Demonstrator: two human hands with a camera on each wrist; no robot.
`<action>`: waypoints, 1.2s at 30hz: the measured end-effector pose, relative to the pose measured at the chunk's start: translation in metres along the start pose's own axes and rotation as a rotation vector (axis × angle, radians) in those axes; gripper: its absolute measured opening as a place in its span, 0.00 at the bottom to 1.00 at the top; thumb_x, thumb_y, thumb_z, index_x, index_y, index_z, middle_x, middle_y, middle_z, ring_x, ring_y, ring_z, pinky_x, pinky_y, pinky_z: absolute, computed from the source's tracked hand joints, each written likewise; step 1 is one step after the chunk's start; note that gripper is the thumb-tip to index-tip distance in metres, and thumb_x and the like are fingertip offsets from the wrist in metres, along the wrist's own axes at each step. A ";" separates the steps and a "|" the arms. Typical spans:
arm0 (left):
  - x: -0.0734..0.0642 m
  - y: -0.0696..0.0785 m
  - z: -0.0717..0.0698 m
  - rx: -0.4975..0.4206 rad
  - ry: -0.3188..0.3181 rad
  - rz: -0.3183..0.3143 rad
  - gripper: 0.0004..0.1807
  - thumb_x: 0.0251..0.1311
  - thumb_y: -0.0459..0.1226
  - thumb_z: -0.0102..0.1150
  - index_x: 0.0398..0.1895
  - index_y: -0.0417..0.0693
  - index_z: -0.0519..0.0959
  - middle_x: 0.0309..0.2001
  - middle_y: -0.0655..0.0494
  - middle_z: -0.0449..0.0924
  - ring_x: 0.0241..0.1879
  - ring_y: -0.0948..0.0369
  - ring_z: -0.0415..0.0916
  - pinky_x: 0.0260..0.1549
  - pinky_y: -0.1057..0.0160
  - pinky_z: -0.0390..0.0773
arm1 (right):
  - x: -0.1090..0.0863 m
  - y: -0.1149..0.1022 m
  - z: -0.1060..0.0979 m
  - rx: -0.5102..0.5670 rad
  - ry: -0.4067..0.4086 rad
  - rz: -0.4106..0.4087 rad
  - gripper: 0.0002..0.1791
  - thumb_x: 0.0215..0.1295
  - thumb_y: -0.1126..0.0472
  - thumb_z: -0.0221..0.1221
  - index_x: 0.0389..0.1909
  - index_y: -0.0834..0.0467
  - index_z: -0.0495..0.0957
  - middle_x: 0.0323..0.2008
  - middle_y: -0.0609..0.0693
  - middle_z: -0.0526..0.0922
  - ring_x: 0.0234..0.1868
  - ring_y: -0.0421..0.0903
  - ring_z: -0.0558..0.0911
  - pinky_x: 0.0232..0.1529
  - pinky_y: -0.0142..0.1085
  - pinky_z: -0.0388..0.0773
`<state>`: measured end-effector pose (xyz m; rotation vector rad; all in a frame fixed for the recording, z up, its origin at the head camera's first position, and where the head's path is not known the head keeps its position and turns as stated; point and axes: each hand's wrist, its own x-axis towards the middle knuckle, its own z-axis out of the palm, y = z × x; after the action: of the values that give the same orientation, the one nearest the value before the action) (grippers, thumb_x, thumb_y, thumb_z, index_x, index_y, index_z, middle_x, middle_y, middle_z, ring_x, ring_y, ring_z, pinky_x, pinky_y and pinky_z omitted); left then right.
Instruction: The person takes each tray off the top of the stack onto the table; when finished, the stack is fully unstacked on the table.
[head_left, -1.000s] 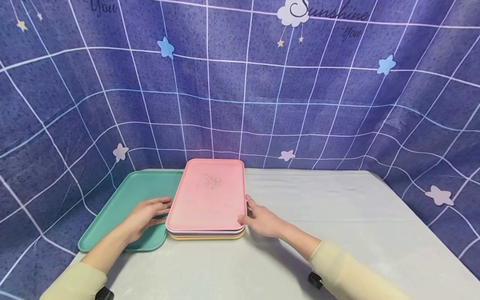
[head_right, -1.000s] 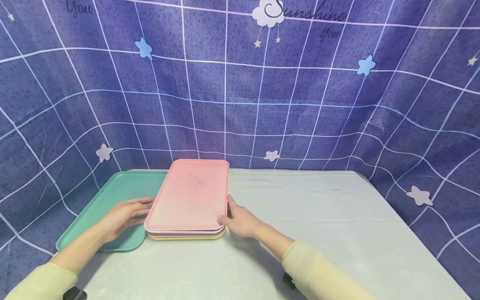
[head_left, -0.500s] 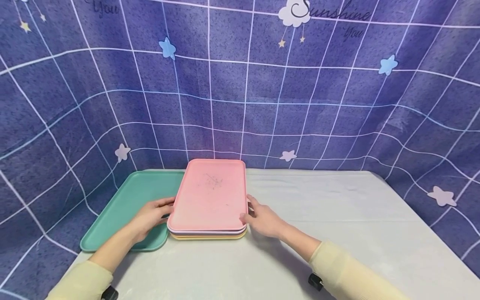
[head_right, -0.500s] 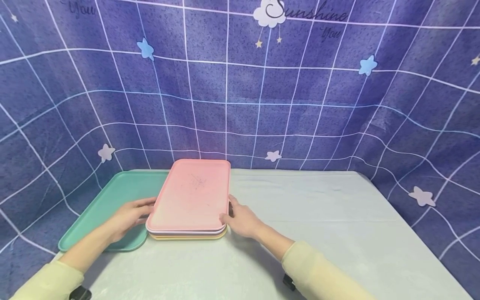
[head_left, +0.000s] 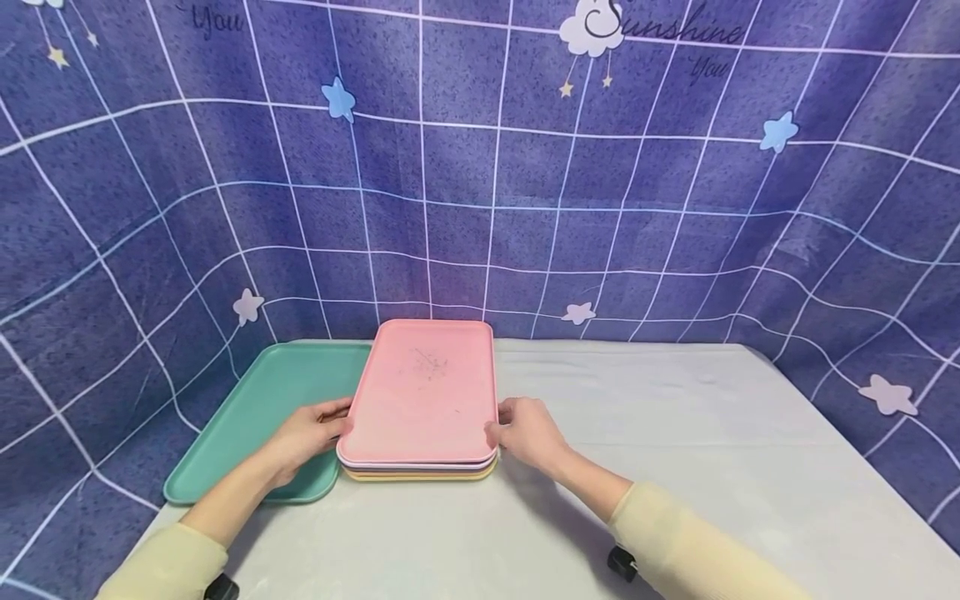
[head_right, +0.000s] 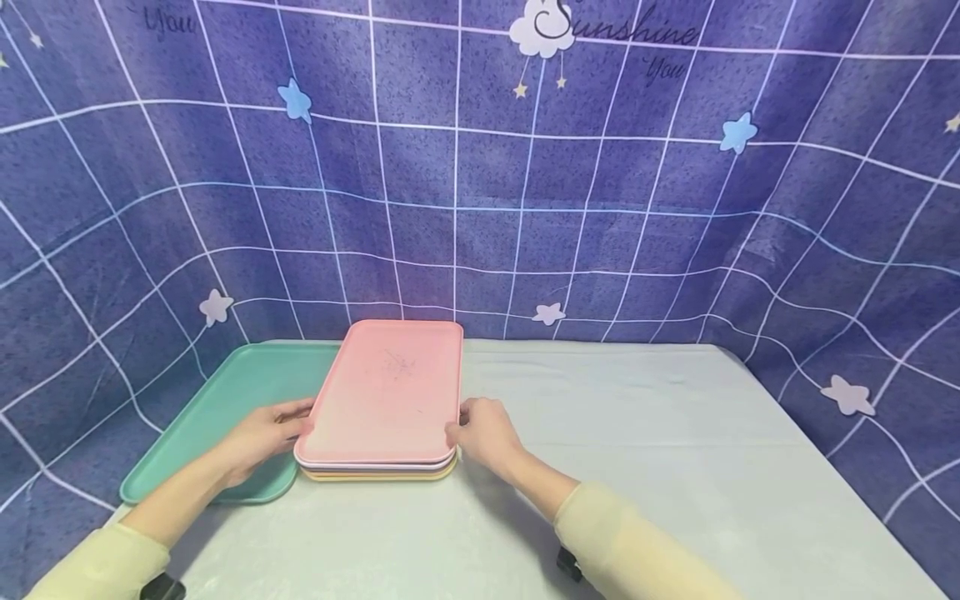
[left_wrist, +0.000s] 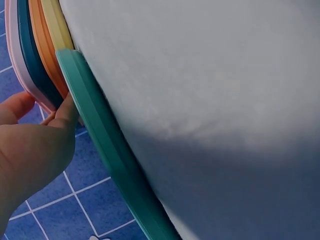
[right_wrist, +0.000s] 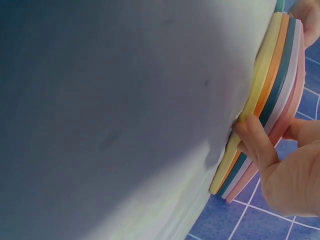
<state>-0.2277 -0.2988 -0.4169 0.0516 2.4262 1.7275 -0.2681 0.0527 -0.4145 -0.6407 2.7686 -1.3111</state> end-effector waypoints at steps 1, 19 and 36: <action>0.000 0.000 0.000 -0.005 -0.008 0.005 0.35 0.74 0.36 0.54 0.76 0.28 0.55 0.72 0.30 0.62 0.68 0.42 0.67 0.58 0.56 0.77 | 0.000 0.000 0.000 0.015 0.001 0.007 0.05 0.63 0.67 0.62 0.35 0.63 0.85 0.27 0.49 0.87 0.22 0.43 0.85 0.24 0.32 0.82; 0.003 -0.007 -0.001 -0.053 -0.060 0.060 0.32 0.78 0.34 0.47 0.77 0.27 0.51 0.73 0.30 0.57 0.71 0.42 0.59 0.62 0.57 0.73 | 0.000 -0.002 -0.002 0.181 0.015 0.103 0.11 0.63 0.74 0.56 0.44 0.76 0.78 0.24 0.54 0.85 0.21 0.46 0.86 0.23 0.35 0.84; 0.001 -0.006 0.003 0.027 -0.001 0.089 0.37 0.66 0.29 0.57 0.74 0.22 0.54 0.71 0.26 0.58 0.71 0.39 0.58 0.58 0.68 0.74 | -0.007 0.004 -0.009 0.416 0.094 0.256 0.25 0.61 0.79 0.51 0.61 0.79 0.71 0.27 0.59 0.84 0.22 0.44 0.82 0.22 0.37 0.84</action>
<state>-0.2278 -0.2977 -0.4236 0.1663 2.4819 1.7297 -0.2648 0.0638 -0.4130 -0.1985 2.4134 -1.8073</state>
